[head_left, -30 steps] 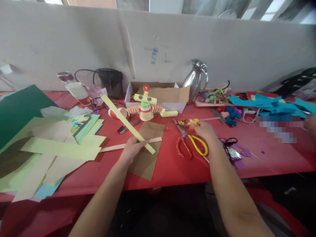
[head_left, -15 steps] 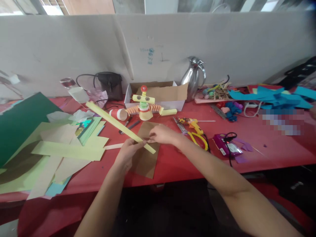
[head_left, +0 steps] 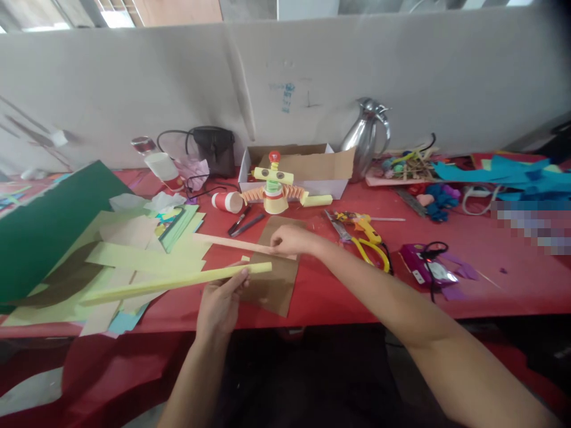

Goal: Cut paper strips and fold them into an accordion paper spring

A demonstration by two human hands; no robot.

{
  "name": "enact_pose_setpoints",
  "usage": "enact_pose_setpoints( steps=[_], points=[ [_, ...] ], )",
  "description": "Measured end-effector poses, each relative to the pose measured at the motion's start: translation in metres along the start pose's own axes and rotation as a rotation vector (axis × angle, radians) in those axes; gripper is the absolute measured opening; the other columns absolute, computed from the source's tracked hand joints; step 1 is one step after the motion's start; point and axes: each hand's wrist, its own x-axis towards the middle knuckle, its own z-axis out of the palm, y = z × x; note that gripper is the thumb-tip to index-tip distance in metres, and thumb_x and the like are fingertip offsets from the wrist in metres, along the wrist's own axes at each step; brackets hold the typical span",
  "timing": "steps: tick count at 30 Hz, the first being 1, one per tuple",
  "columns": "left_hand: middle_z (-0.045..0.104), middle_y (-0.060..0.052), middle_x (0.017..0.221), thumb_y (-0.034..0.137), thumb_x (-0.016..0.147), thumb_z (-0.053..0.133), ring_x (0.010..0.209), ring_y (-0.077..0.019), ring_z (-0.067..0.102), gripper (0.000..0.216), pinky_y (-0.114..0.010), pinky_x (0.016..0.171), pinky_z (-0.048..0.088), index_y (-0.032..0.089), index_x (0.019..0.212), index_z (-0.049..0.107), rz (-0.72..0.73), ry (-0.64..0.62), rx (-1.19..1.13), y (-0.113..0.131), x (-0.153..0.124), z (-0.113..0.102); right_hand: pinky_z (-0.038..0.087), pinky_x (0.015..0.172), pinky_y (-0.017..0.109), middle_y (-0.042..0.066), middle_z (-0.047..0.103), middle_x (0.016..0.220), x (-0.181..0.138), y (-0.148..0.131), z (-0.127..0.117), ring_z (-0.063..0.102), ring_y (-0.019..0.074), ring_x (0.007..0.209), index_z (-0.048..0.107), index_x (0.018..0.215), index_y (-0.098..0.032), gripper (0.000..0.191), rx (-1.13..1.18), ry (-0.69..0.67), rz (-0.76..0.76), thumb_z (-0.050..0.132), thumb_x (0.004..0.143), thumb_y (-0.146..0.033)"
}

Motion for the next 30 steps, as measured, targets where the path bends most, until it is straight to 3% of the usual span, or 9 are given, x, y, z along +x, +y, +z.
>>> enact_pose_setpoints(
  steps=[5, 9, 17, 30],
  points=[
    [0.064, -0.001, 0.064, 0.019, 0.052, 0.087, 0.058, -0.008, 0.057, 0.028, -0.017, 0.052, 0.045, 0.011, 0.075, 0.073, -0.054, 0.111, -0.088, -0.002, -0.018, -0.007, 0.043, 0.054, 0.019, -0.003, 0.067, 0.067, -0.011, -0.017, 0.037, 0.058, 0.0098, 0.058, 0.066, 0.077, -0.017, 0.007, 0.945, 0.062, 0.074, 0.071, 0.076, -0.023],
    [0.066, -0.001, 0.069, 0.017, 0.052, 0.086, 0.062, -0.0092, 0.06, 0.026, -0.019, 0.055, 0.047, 0.013, 0.073, 0.071, -0.085, 0.157, -0.128, -0.003, -0.023, -0.011, 0.048, 0.052, 0.02, -0.002, 0.068, 0.065, -0.017, -0.029, 0.058, 0.061, 0.011, 0.056, 0.058, 0.074, -0.019, 0.018, 1.349, 0.028, 0.158, 0.076, 0.071, -0.021],
    [0.067, -0.002, 0.072, 0.018, 0.054, 0.086, 0.066, -0.0107, 0.061, 0.025, -0.022, 0.06, 0.049, 0.012, 0.072, 0.07, -0.003, 0.173, -0.103, -0.011, -0.022, -0.012, 0.047, 0.046, 0.017, -0.005, 0.063, 0.062, -0.015, -0.031, 0.065, 0.058, 0.0085, 0.052, 0.055, 0.072, -0.019, 0.025, 1.445, 0.17, 0.209, 0.08, 0.069, -0.022],
    [0.066, -0.001, 0.064, 0.023, 0.055, 0.085, 0.061, -0.0117, 0.059, 0.024, -0.025, 0.062, 0.046, 0.012, 0.069, 0.069, 0.111, 0.218, 0.061, -0.013, -0.016, -0.021, 0.05, 0.049, 0.02, -0.004, 0.064, 0.059, -0.012, -0.039, 0.068, 0.062, 0.0112, 0.053, 0.05, 0.075, -0.021, 0.03, 1.433, 0.114, 0.203, 0.079, 0.073, -0.028]
  ],
)
